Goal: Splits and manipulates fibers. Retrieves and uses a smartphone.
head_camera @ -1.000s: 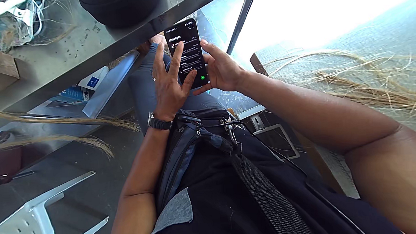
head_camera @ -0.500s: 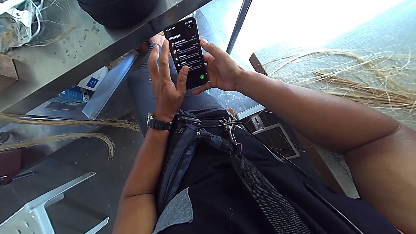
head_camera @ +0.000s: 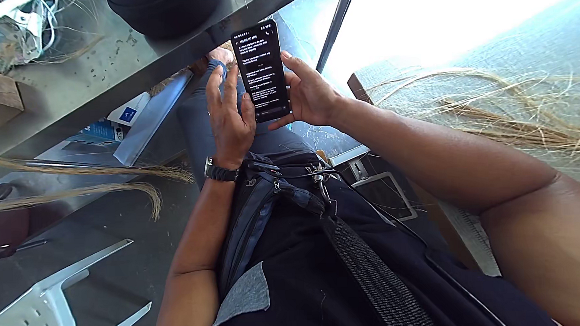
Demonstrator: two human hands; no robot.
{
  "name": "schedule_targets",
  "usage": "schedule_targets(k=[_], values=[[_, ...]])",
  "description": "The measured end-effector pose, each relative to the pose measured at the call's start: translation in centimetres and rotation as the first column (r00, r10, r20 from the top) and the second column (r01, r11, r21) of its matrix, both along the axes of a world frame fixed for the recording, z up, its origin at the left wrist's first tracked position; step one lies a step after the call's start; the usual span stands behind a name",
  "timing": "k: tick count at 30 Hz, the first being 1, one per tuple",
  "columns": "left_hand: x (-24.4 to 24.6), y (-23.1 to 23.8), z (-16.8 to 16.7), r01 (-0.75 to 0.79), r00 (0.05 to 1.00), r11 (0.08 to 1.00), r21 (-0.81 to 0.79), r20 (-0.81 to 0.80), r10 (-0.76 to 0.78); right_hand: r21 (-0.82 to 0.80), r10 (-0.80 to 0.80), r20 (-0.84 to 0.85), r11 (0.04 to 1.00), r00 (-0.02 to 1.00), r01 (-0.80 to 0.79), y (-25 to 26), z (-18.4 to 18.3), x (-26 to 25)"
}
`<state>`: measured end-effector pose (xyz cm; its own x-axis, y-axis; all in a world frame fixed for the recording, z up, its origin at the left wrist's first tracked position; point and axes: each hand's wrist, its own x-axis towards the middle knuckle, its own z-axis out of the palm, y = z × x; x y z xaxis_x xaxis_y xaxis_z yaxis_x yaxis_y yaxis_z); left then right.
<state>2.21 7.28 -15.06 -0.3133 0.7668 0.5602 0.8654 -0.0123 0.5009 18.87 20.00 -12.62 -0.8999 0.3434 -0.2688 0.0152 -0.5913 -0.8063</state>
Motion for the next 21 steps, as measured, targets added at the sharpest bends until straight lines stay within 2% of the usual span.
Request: schedule_targets(k=[21], values=[[-0.11,0.02,-0.19,0.019,1.000,1.000,-0.017,0.014,-0.018,-0.006,-0.008,0.005,1.000,1.000,0.008,0.03,0.08,0.02]])
